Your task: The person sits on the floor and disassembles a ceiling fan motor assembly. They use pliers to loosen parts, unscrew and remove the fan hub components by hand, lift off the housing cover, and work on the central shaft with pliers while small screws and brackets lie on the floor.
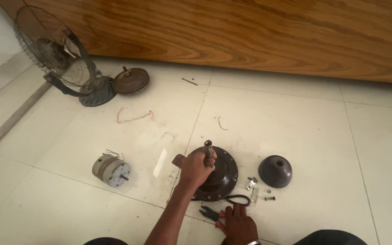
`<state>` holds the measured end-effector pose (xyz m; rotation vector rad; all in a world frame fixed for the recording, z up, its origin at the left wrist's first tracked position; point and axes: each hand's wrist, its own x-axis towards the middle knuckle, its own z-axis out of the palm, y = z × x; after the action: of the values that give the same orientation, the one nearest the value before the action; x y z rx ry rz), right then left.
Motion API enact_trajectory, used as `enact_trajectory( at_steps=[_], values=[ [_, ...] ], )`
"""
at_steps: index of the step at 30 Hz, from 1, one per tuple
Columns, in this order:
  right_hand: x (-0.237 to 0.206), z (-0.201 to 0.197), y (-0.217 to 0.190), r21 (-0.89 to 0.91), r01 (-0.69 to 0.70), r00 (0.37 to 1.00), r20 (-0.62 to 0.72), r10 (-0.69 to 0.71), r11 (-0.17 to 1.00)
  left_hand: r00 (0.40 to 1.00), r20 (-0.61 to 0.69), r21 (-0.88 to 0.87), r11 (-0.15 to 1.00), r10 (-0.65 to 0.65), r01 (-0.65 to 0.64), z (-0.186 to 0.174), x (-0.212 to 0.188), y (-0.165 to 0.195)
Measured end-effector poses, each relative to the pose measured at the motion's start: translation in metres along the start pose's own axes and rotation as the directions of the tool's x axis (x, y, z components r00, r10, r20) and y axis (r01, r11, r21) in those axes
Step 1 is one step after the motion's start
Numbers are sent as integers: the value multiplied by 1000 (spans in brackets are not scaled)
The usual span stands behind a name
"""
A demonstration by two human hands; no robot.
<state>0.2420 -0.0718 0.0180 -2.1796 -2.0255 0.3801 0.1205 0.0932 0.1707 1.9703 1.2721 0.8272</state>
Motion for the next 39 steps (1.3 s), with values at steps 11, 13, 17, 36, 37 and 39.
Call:
enact_trajectory(
  at_steps=[11, 13, 17, 36, 37, 39],
  values=[
    [38, -101, -23, 572, -55, 968, -170, 184, 819, 996, -5, -257, 962, -94, 89, 0, -10, 5],
    [57, -108, -36, 651, -78, 936, -213, 280, 755, 996, -30, -125, 989, -84, 79, -2, -11, 5],
    [78, -111, -50, 557, 155, 852, -494, 176, 816, 994, 0, -26, 993, -111, 111, -3, -8, 5],
    [63, -128, -52, 562, 154, 844, -502, 187, 812, 999, -36, 32, 999, -5, 6, 0, -6, 10],
    [63, -130, -52, 575, 117, 855, -473, 212, 810, 999, -28, 11, 1000, -20, 20, 0, -5, 11],
    [63, -133, -53, 597, 38, 871, -412, 266, 801, 999, -12, -24, 999, -49, 49, 1, -5, 11]
  ],
)
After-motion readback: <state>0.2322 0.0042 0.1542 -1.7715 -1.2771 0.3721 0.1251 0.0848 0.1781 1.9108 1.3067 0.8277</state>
